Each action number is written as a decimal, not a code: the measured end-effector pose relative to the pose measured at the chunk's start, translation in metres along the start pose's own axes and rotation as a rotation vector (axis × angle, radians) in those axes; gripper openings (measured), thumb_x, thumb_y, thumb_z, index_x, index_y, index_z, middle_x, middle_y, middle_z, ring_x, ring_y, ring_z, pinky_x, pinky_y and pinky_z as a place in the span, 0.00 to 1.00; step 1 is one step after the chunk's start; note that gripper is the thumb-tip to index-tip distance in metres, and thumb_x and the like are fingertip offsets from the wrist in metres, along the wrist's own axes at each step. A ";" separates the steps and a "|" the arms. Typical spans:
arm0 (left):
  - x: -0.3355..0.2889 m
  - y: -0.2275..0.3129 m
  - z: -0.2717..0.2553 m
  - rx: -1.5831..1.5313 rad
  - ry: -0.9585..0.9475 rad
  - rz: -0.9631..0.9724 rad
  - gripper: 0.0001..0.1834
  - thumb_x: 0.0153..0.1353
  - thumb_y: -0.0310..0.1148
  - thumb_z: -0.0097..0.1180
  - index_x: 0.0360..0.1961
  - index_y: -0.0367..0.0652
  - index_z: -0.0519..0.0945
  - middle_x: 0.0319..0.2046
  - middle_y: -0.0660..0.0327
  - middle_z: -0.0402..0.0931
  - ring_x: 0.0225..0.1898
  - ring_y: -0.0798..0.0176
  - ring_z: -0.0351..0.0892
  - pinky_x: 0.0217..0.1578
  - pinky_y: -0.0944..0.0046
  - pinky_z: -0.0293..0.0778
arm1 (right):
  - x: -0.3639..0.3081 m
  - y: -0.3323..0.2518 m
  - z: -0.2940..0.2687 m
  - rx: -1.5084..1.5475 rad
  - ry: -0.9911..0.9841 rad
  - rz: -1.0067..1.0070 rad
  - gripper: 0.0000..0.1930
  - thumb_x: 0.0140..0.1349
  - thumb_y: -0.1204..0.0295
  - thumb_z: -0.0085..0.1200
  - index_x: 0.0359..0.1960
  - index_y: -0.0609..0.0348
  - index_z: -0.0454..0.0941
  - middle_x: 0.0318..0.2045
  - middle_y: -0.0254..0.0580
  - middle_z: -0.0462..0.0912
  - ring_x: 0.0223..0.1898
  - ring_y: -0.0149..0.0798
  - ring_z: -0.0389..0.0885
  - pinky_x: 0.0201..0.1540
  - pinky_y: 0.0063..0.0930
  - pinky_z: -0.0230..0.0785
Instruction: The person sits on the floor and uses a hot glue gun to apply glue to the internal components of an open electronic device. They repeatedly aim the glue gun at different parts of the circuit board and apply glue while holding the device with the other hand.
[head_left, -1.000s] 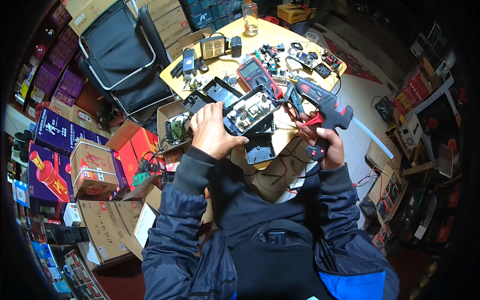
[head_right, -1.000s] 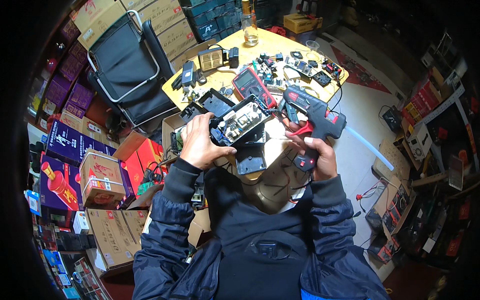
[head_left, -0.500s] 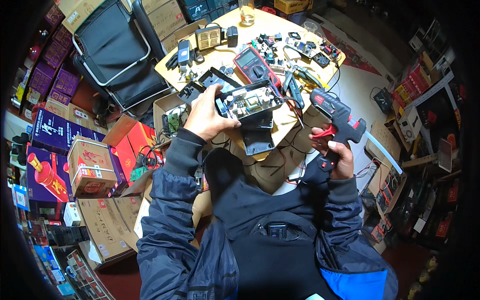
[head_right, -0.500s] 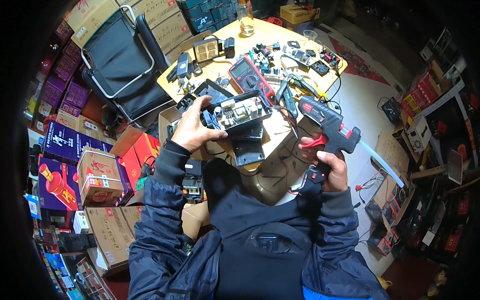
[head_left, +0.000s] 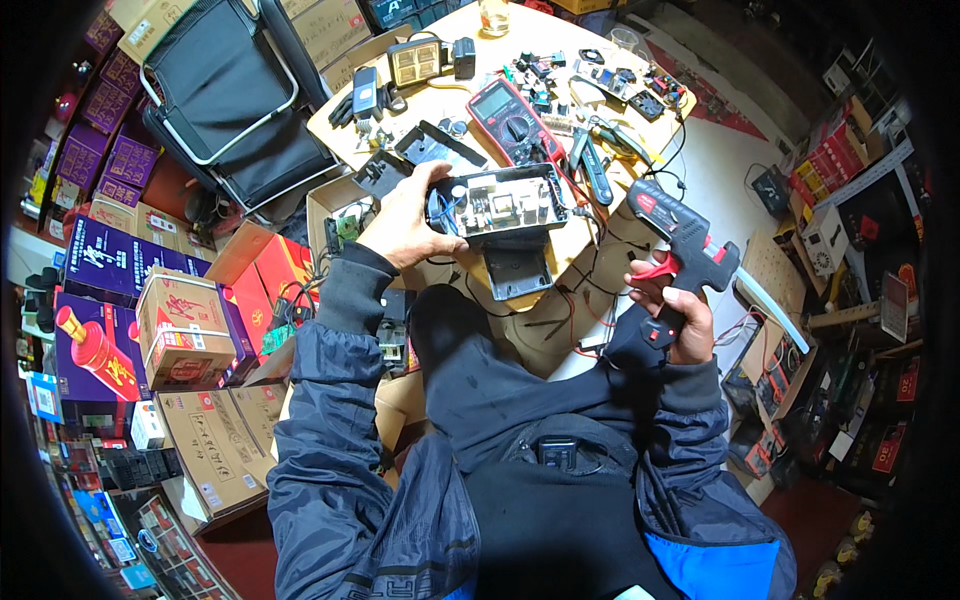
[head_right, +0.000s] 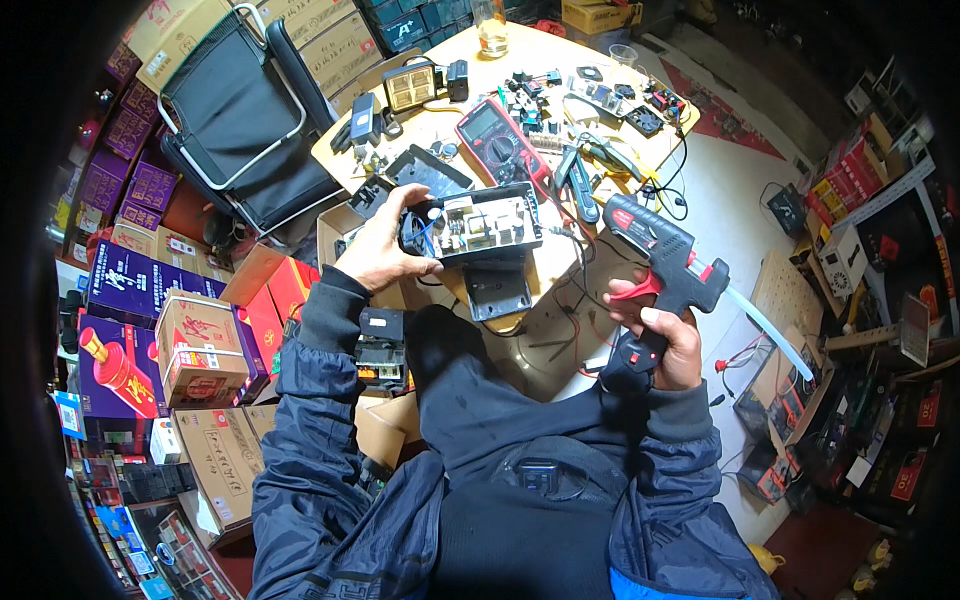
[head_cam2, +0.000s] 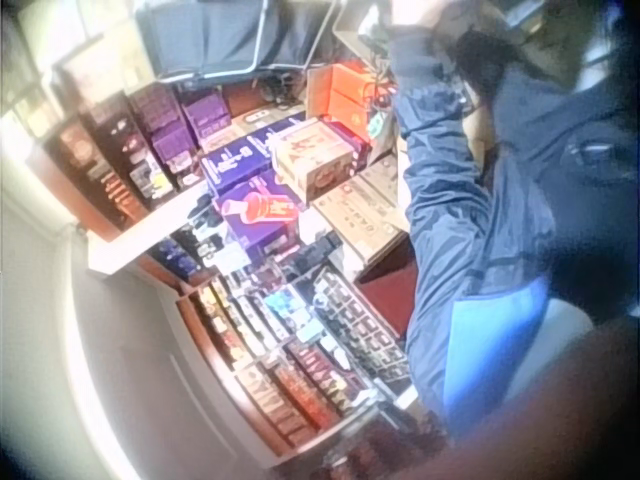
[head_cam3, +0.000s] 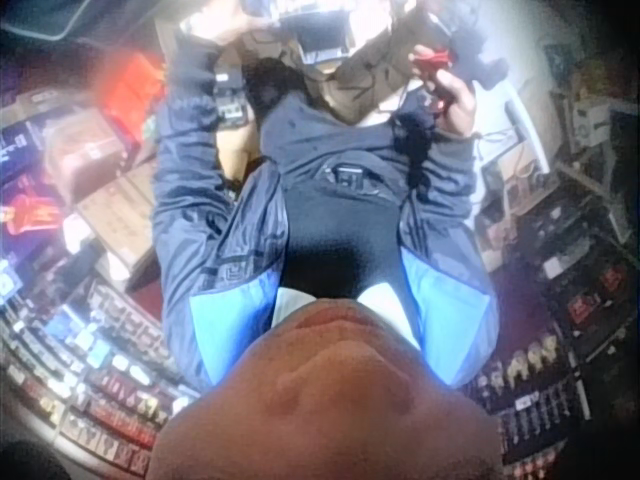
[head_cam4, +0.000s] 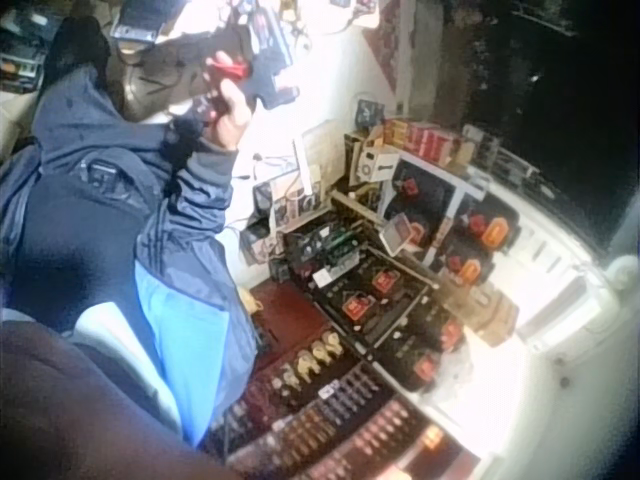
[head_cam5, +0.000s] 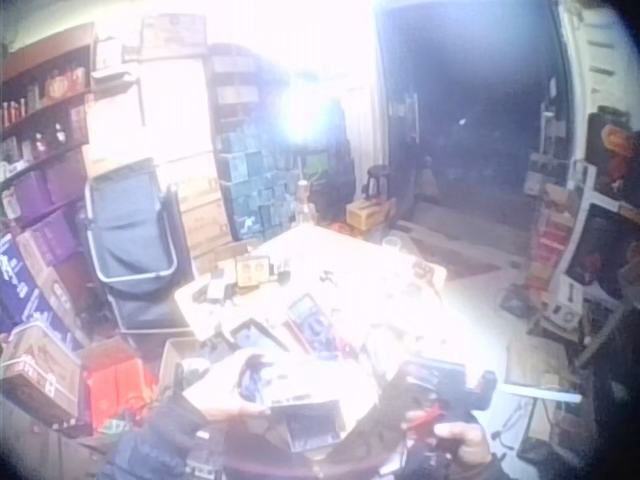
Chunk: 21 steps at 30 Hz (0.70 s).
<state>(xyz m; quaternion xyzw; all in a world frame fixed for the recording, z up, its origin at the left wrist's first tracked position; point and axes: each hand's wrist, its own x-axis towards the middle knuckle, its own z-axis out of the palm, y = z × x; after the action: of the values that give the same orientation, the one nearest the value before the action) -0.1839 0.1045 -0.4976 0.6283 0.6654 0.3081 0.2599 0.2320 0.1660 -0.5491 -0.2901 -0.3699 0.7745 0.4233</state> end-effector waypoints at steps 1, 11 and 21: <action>0.000 0.000 0.000 0.000 0.002 0.001 0.57 0.40 0.32 0.84 0.72 0.41 0.64 0.66 0.47 0.72 0.71 0.49 0.69 0.73 0.55 0.64 | 0.000 0.000 0.001 -0.004 -0.001 0.002 0.34 0.61 0.73 0.51 0.70 0.74 0.64 0.60 0.66 0.81 0.60 0.60 0.84 0.65 0.45 0.76; -0.051 0.057 0.012 0.050 0.626 0.144 0.44 0.49 0.32 0.78 0.68 0.38 0.72 0.64 0.49 0.72 0.68 0.48 0.71 0.70 0.54 0.65 | 0.036 0.004 0.033 -0.086 0.055 -0.184 0.31 0.61 0.79 0.56 0.68 0.71 0.67 0.58 0.59 0.84 0.59 0.52 0.85 0.66 0.43 0.76; -0.099 0.092 0.107 -0.441 0.437 -0.017 0.17 0.59 0.21 0.67 0.50 0.37 0.84 0.57 0.56 0.78 0.56 0.62 0.79 0.58 0.63 0.75 | 0.090 0.028 0.052 -0.378 0.087 -0.212 0.27 0.61 0.81 0.62 0.63 0.69 0.75 0.52 0.47 0.87 0.52 0.41 0.88 0.57 0.34 0.79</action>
<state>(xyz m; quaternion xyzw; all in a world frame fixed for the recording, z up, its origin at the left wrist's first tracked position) -0.0362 0.0167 -0.5059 0.4700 0.6279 0.5707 0.2433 0.1377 0.2175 -0.5551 -0.3569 -0.5183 0.6292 0.4562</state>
